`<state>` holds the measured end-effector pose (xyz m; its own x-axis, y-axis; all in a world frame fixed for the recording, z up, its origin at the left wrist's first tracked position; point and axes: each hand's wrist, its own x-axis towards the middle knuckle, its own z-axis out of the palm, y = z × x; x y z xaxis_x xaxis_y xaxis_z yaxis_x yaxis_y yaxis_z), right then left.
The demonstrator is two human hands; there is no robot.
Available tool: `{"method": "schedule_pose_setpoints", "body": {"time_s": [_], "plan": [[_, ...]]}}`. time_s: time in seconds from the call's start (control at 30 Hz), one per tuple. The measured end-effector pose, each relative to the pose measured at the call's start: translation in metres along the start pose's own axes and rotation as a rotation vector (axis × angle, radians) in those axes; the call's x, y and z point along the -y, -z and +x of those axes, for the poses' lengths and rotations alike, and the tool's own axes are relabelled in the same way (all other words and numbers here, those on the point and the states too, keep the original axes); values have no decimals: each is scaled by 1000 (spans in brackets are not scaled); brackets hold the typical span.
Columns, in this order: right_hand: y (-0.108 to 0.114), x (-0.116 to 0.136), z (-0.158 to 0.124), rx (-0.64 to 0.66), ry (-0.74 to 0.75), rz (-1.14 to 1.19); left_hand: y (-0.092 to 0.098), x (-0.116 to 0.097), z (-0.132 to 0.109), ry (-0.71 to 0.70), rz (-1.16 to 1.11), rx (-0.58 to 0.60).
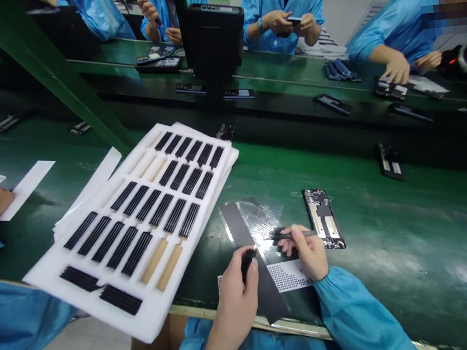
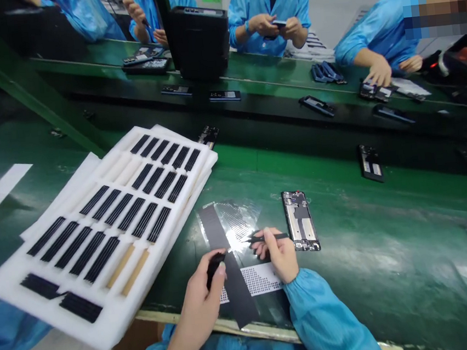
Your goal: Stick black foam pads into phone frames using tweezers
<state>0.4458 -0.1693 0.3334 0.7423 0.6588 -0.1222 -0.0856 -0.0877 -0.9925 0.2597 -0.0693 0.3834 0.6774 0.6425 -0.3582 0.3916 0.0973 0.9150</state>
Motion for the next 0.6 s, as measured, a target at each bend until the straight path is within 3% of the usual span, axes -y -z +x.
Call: {"method": "schedule_pose_setpoints", "body": {"time_s": [0.1,0.2,0.33,0.6], "plan": [[-5,22,-16,35,-14,168,8,-9,-8,241,-581,203],[-14,48,-40,135,17,217,14,-19,-17,295,-913,336],[-23,67,-59,217,41,135,17,-26,-28,293,-1028,424],[-24,67,-64,231,106,56,16,-22,-36,242,-1042,445]]}}
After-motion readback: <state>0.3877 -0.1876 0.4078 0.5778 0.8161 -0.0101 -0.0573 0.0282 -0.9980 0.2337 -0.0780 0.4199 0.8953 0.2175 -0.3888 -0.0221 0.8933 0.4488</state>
